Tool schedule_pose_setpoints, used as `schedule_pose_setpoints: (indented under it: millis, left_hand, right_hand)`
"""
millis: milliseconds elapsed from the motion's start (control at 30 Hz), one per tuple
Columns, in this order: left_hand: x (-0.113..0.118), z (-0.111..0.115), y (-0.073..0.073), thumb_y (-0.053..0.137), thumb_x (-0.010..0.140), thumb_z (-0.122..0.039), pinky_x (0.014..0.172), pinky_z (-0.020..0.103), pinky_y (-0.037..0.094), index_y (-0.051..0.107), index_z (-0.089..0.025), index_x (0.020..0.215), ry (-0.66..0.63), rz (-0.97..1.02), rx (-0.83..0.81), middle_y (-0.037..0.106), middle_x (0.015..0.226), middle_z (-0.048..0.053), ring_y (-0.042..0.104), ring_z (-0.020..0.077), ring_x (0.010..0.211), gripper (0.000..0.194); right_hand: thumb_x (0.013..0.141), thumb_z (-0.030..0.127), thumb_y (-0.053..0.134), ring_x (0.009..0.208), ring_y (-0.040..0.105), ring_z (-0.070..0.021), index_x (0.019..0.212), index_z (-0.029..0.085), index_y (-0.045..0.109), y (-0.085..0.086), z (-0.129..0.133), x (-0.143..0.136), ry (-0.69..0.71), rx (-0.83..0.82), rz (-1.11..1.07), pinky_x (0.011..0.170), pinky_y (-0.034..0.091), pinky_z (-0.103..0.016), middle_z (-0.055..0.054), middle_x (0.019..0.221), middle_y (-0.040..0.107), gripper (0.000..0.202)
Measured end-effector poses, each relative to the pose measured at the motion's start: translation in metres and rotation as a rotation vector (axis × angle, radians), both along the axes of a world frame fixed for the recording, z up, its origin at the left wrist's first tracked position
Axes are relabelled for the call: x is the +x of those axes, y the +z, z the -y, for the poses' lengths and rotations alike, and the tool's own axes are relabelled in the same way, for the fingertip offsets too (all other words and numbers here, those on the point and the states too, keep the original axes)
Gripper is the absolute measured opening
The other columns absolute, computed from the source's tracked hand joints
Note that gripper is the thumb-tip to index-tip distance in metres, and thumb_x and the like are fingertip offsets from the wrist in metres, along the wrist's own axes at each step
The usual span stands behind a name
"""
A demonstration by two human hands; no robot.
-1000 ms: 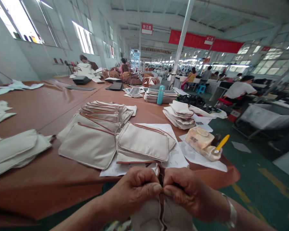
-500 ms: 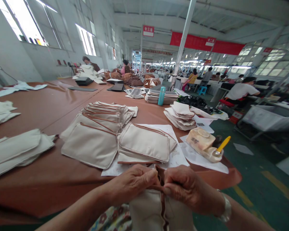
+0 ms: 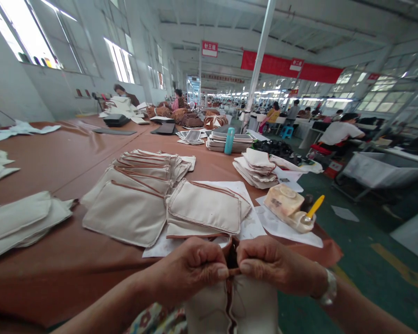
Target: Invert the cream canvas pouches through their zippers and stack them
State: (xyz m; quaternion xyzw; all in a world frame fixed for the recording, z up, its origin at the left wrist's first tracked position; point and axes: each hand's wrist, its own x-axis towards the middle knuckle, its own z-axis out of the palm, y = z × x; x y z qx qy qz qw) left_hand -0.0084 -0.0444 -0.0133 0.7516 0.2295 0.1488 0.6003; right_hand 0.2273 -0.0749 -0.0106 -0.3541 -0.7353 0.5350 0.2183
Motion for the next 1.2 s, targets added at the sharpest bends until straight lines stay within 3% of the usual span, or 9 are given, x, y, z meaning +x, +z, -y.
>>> schedule_pose_setpoints:
  millis: [233,367,533,667,767,867,967,1033,1200]
  left_hand:
    - [-0.031,-0.021,-0.003,0.063,0.082,-0.059,0.049,0.02,0.022,0.052,-0.015,0.072,-0.104,-0.136,-0.087,0.036,0.066,-0.004,0.03,0.0096,0.059,0.046]
    - [-0.013,-0.015,0.027,0.061,0.087,-0.047,0.054,0.02,0.028,0.058,-0.014,0.073,-0.08,-0.133,0.088,0.042,0.068,-0.003,0.035,0.0104,0.063,0.036]
    - [0.006,-0.015,0.062,0.061,0.088,-0.048,0.057,0.019,0.033,0.064,-0.014,0.075,-0.132,-0.137,0.155,0.044,0.067,-0.004,0.039,0.0108,0.065,0.036]
    - [-0.04,-0.037,0.051,0.07,0.075,-0.06,0.054,0.021,0.039,0.072,-0.016,0.09,-0.174,-0.43,-0.101,0.058,0.07,-0.001,0.048,0.014,0.062,0.046]
    - [-0.065,-0.04,0.04,0.073,0.073,-0.059,0.057,0.021,0.041,0.073,-0.015,0.094,-0.155,-0.369,-0.191,0.059,0.069,-0.001,0.049,0.0146,0.062,0.049]
    - [-0.051,-0.027,0.046,0.07,0.079,-0.051,0.05,0.02,0.031,0.07,-0.014,0.081,-0.088,-0.281,-0.077,0.047,0.061,-0.004,0.036,0.0105,0.055,0.037]
    - [-0.021,-0.012,0.062,0.068,0.082,-0.041,0.05,0.02,0.026,0.066,-0.015,0.069,-0.08,-0.254,0.102,0.038,0.059,-0.005,0.031,0.009,0.056,0.029]
    - [-0.011,-0.009,0.067,0.067,0.082,-0.04,0.053,0.019,0.029,0.069,-0.015,0.074,-0.079,-0.253,0.134,0.044,0.062,-0.005,0.037,0.01,0.06,0.026]
    - [-0.032,-0.018,0.045,0.078,0.07,-0.047,0.056,0.019,0.032,0.07,-0.016,0.093,-0.065,-0.213,-0.077,0.055,0.075,-0.003,0.043,0.0122,0.067,0.038]
  right_hand:
    - [0.094,0.054,0.054,0.06,0.033,-0.0106,0.074,0.017,0.051,-0.007,-0.007,0.03,-0.156,-0.018,-0.106,0.052,0.024,-0.022,0.004,0.067,0.04,0.042]
    - [0.098,0.06,0.038,0.07,0.047,-0.0151,0.086,0.014,0.063,0.008,-0.021,0.026,-0.009,0.001,-0.033,0.064,0.037,-0.026,-0.002,0.079,0.053,0.054]
    - [0.085,0.053,0.068,0.073,0.049,-0.0151,0.077,0.015,0.064,0.032,-0.019,-0.012,0.205,0.188,-0.056,0.067,0.04,-0.026,0.0,0.079,0.054,0.039]
    - [0.091,0.04,0.064,0.087,0.056,-0.0209,0.079,0.015,0.067,0.023,-0.022,0.016,0.082,0.222,-0.113,0.077,0.043,-0.031,-0.007,0.094,0.062,0.028]
    - [0.091,0.041,0.063,0.088,0.057,-0.0223,0.077,0.016,0.067,0.006,-0.03,0.04,0.014,0.238,0.028,0.079,0.043,-0.033,-0.008,0.094,0.062,0.028]
    - [0.084,0.04,0.072,0.083,0.056,-0.0205,0.087,0.017,0.069,0.0,-0.027,0.027,0.002,0.255,0.145,0.078,0.042,-0.032,-0.005,0.091,0.061,0.023]
    - [0.077,0.047,0.078,0.092,0.053,-0.0218,0.104,0.018,0.065,0.007,-0.014,-0.012,0.033,0.168,-0.047,0.081,0.042,-0.031,-0.004,0.099,0.06,0.041]
    - [0.075,0.05,0.078,0.081,0.049,-0.0175,0.093,0.017,0.061,0.009,-0.006,-0.033,0.021,0.069,-0.165,0.069,0.04,-0.026,-0.001,0.088,0.056,0.041]
    - [0.083,0.04,0.073,0.065,0.032,-0.0112,0.07,0.019,0.044,-0.013,-0.003,-0.037,-0.021,0.053,-0.261,0.055,0.026,-0.024,0.005,0.07,0.039,0.038]
